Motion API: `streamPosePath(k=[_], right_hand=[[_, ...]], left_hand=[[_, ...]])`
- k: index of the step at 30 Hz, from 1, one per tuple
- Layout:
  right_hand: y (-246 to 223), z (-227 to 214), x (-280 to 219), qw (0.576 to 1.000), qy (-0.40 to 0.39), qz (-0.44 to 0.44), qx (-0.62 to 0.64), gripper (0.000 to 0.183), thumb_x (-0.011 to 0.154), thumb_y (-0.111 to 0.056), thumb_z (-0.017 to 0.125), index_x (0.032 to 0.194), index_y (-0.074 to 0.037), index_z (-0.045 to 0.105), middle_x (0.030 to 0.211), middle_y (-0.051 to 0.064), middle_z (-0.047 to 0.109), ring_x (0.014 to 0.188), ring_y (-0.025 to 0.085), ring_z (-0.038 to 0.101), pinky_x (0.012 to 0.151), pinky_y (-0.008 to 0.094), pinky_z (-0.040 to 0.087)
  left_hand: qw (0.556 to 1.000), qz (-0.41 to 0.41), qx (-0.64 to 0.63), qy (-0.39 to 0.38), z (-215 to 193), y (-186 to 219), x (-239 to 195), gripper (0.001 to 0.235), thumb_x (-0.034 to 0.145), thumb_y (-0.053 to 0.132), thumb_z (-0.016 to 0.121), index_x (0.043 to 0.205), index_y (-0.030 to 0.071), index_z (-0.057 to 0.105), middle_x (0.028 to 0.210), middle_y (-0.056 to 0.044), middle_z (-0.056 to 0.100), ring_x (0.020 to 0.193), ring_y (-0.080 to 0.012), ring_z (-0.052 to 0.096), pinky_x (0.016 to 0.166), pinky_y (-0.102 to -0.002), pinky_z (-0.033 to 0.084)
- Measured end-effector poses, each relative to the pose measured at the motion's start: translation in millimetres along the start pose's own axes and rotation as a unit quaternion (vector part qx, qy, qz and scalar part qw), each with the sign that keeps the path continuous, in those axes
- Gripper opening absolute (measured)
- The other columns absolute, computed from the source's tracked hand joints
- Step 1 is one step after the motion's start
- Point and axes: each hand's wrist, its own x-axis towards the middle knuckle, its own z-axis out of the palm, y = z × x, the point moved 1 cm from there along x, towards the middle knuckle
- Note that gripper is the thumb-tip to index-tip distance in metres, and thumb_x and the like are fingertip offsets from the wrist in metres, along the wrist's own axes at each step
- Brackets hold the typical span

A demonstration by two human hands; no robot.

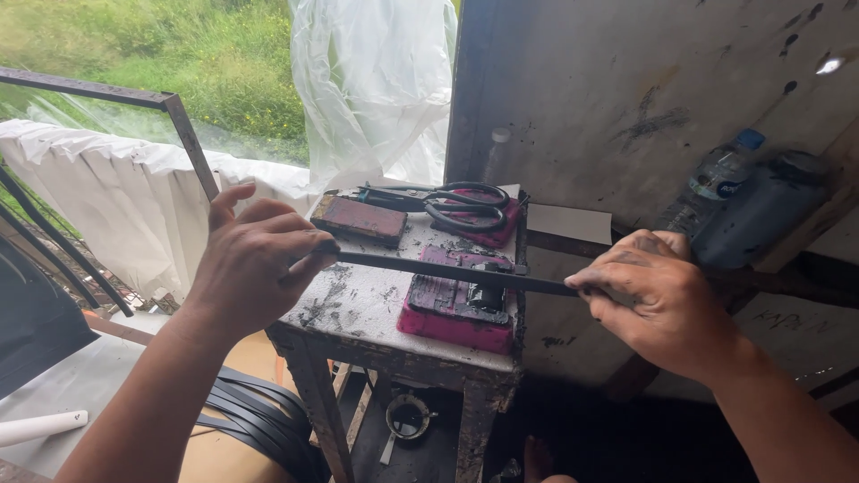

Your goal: Applying edge paint to long leather straps using a manual applicator and hanging them on a line to dry with clothespins.

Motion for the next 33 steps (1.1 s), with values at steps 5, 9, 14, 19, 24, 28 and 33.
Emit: streamPosePath(k=[5,9,14,19,24,28,33], right_hand=[[4.5,-16.0,-17.8,0.999,0.003,0.03,-0.016,0.021,0.076,-0.005,0.078,0.09,-0.02,0.08,0.09,-0.01,0.078,0.092,0.007,0.067,0.102,0.033,0.033],[9.5,-28.6,-32.0,0.999,0.017,0.04,-0.033,0.017,0.076,-0.006,0.08,0.088,-0.018,0.08,0.089,-0.007,0.079,0.093,0.011,0.07,0.103,0.034,0.037],[25.5,-42.7,-58.1,0.995,0.01,0.083,-0.06,0.017,0.075,-0.009,0.08,0.088,-0.019,0.081,0.092,-0.007,0.079,0.098,0.011,0.071,0.109,0.036,0.038],[34.2,-57.6,-75.4,0.991,0.021,0.121,-0.053,0.013,0.075,-0.008,0.08,0.087,-0.015,0.082,0.089,-0.005,0.08,0.094,0.011,0.071,0.105,0.032,0.044],[51.3,-68.6,-101.1,0.984,0.016,0.165,-0.069,0.015,0.079,-0.008,0.079,0.091,-0.015,0.082,0.093,-0.005,0.08,0.097,0.009,0.072,0.102,0.026,0.049],[62.2,-77.4,-118.3,0.962,-0.016,0.266,-0.052,0.016,0.08,-0.006,0.077,0.093,-0.01,0.085,0.099,0.0,0.084,0.106,0.01,0.074,0.104,0.023,0.054],[61.5,-83.6,-123.3,0.964,-0.003,0.247,-0.102,0.013,0.08,-0.015,0.079,0.091,-0.016,0.085,0.099,-0.005,0.082,0.11,0.009,0.072,0.114,0.028,0.049]], left_hand=[[0.999,0.026,-0.018,-0.006,6.8,15.6,16.5,0.019,0.094,0.032,0.072,0.08,0.022,0.079,0.082,0.007,0.076,0.096,-0.023,0.068,0.113,-0.053,0.027],[0.997,0.045,-0.048,-0.026,10.0,29.3,29.1,0.018,0.095,0.034,0.069,0.085,0.024,0.079,0.083,0.008,0.076,0.098,-0.0215,0.067,0.113,-0.053,0.025],[0.994,0.059,-0.082,-0.052,9.4,48.9,44.4,0.015,0.093,0.034,0.071,0.084,0.026,0.079,0.081,0.007,0.074,0.098,-0.0215,0.067,0.113,-0.054,0.023],[0.986,0.082,-0.118,-0.086,11.4,67.7,58.7,0.009,0.09,0.031,0.073,0.083,0.026,0.076,0.074,0.011,0.07,0.091,-0.0202,0.065,0.111,-0.051,0.023],[0.98,0.101,-0.141,-0.094,16.2,84.2,71.7,0.012,0.091,0.032,0.072,0.082,0.026,0.078,0.077,0.011,0.073,0.089,-0.019,0.065,0.109,-0.054,0.025],[0.976,0.118,-0.166,-0.075,24.6,93.8,77.6,0.014,0.091,0.035,0.074,0.08,0.026,0.078,0.074,0.014,0.071,0.087,-0.017,0.064,0.109,-0.052,0.026],[0.974,0.121,-0.163,-0.099,33.5,101.2,84.9,0.014,0.089,0.036,0.076,0.083,0.023,0.08,0.074,0.01,0.071,0.085,-0.02,0.062,0.104,-0.049,0.03]])
